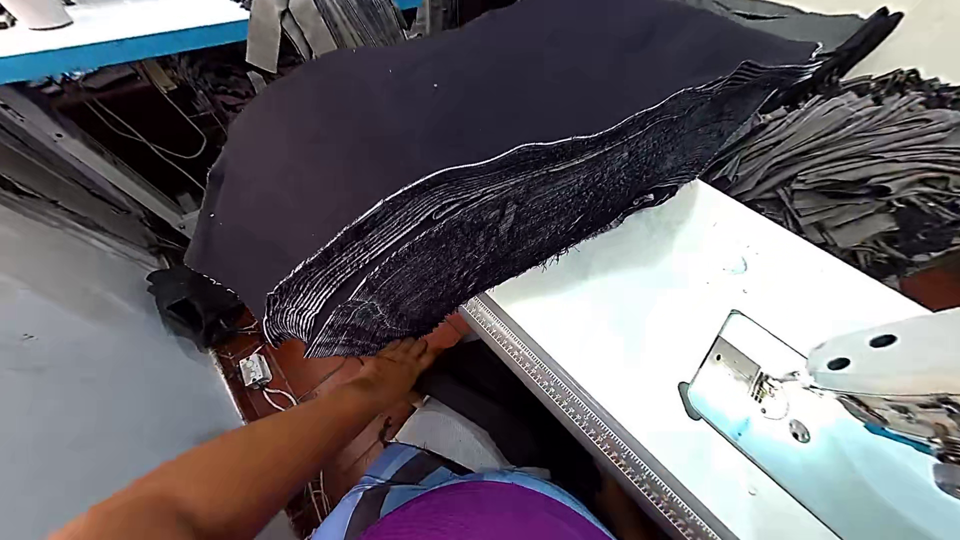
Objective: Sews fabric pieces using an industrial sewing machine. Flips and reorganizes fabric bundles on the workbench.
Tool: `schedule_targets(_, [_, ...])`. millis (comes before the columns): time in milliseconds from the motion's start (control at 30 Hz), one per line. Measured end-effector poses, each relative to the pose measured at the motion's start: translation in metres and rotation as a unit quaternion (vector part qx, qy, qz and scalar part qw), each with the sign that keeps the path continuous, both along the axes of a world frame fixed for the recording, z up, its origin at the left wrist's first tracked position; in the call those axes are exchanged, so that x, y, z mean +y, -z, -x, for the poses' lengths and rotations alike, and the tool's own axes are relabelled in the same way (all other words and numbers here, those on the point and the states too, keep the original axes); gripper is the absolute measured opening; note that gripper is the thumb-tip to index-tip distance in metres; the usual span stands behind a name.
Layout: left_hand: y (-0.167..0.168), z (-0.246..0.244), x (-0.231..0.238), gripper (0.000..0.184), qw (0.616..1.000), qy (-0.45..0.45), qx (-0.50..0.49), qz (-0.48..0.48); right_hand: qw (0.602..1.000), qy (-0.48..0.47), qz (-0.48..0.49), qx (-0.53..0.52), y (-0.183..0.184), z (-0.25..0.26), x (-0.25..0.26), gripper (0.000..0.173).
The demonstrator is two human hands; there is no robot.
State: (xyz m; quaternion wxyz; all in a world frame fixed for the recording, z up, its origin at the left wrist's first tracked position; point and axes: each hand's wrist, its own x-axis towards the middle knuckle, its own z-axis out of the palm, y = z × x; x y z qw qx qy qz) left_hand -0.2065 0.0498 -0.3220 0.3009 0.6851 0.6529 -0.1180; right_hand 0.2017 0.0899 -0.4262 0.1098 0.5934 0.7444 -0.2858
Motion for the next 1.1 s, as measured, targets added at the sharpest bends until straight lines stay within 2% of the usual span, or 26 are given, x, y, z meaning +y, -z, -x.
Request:
schedule_targets(33, [0.011, -0.005, 0.001, 0.086, 1.000, -0.018, -0.001, -0.008, 1.000, 0.004, -0.003, -0.009, -0.021, 0.010, -0.004, 0.049])
schedule_targets(100, [0.021, -0.033, -0.008, 0.073, 0.988, 0.000, -0.085, -0.131, 0.999, -0.009, -0.013, -0.028, -0.049, 0.022, -0.012, 0.043])
schedule_targets(133, [0.015, -0.051, -0.010, 0.069, 0.977, 0.024, -0.133, -0.166, 1.000, -0.005, -0.030, -0.004, -0.062, 0.029, -0.016, 0.044])
schedule_targets(200, [-0.006, -0.087, -0.004, 0.071, 0.968, 0.069, -0.207, -0.121, 0.987, -0.060, -0.126, 0.086, -0.076, 0.039, -0.020, 0.039])
schedule_targets(233, [-0.007, -0.104, 0.000, 0.064, 0.963, 0.110, -0.207, -0.130, 0.973, -0.104, -0.155, 0.138, -0.074, 0.040, -0.017, 0.036])
schedule_targets(267, [-0.001, -0.119, 0.001, 0.050, 0.953, 0.150, -0.194, -0.178, 0.955, -0.155, -0.175, 0.183, -0.070, 0.040, -0.014, 0.036])
schedule_targets(333, [0.018, -0.132, 0.007, 0.016, 0.906, 0.203, -0.157, -0.338, 0.927, -0.222, -0.197, 0.227, -0.066, 0.040, -0.008, 0.034])
schedule_targets(367, [0.019, -0.127, 0.010, 0.015, 0.898, 0.195, -0.142, -0.367, 0.924, -0.233, -0.204, 0.223, -0.067, 0.040, -0.008, 0.035])
schedule_targets(433, [0.008, -0.098, 0.011, 0.021, 0.943, 0.095, -0.112, -0.299, 0.944, -0.220, -0.185, 0.161, -0.071, 0.035, -0.011, 0.043])
schedule_targets(500, [0.017, -0.052, 0.009, 0.027, 0.972, -0.047, -0.073, -0.218, 0.984, -0.149, -0.062, 0.072, -0.074, 0.027, -0.012, 0.052])
schedule_targets(567, [0.037, -0.014, -0.003, 0.035, 0.973, -0.169, -0.026, -0.153, 0.996, -0.084, -0.007, -0.002, -0.063, 0.020, -0.009, 0.053])
schedule_targets(633, [0.046, 0.007, -0.025, 0.036, 0.962, -0.249, 0.003, -0.108, 0.996, -0.049, -0.024, -0.066, -0.054, 0.016, -0.009, 0.048])
schedule_targets(667, [0.042, 0.011, -0.037, 0.031, 0.953, -0.267, 0.001, -0.142, 0.995, -0.035, -0.023, -0.086, -0.060, 0.018, -0.011, 0.045])
schedule_targets(700, [0.034, 0.012, -0.048, 0.025, 0.934, -0.268, -0.012, -0.238, 0.994, -0.030, -0.064, -0.079, -0.064, 0.018, -0.016, 0.041])
schedule_targets(767, [0.016, 0.017, -0.060, 0.033, 0.862, -0.188, -0.037, -0.470, 0.968, -0.058, -0.244, -0.013, -0.060, 0.011, -0.026, 0.034])
schedule_targets(800, [0.013, 0.023, -0.064, 0.040, 0.842, -0.130, -0.031, -0.523, 0.967, -0.070, -0.245, 0.029, -0.066, 0.013, -0.029, 0.032])
schedule_targets(833, [0.015, 0.028, -0.073, 0.044, 0.861, -0.091, -0.031, -0.499, 0.970, -0.097, -0.210, 0.075, -0.069, 0.013, -0.028, 0.032])
schedule_targets(867, [0.024, 0.027, -0.086, 0.049, 0.913, -0.076, -0.046, -0.399, 0.968, -0.142, -0.173, 0.110, -0.066, 0.012, -0.025, 0.037])
schedule_targets(900, [0.032, 0.023, -0.096, 0.053, 0.971, -0.067, -0.053, -0.223, 0.970, -0.180, -0.111, 0.119, -0.060, 0.012, -0.019, 0.045])
schedule_targets(933, [0.042, 0.018, -0.098, 0.059, 0.997, -0.046, -0.047, -0.049, 0.970, -0.209, -0.077, 0.096, -0.053, 0.012, -0.013, 0.050])
schedule_targets(967, [0.048, 0.011, -0.093, 0.065, 0.994, -0.037, -0.050, 0.091, 0.970, -0.226, -0.052, 0.070, -0.050, 0.012, -0.009, 0.052])
schedule_targets(1000, [0.051, 0.006, -0.084, 0.068, 0.984, -0.058, -0.068, 0.152, 0.973, -0.224, -0.027, 0.052, -0.051, 0.012, -0.007, 0.051])
schedule_targets(1033, [0.047, 0.003, -0.074, 0.067, 0.978, -0.104, -0.100, 0.150, 0.981, -0.189, -0.011, 0.038, -0.054, 0.012, -0.008, 0.049])
schedule_targets(1100, [0.027, -0.003, -0.055, 0.053, 0.955, -0.229, -0.186, 0.021, 0.997, -0.047, -0.049, 0.035, -0.055, 0.010, -0.020, 0.041])
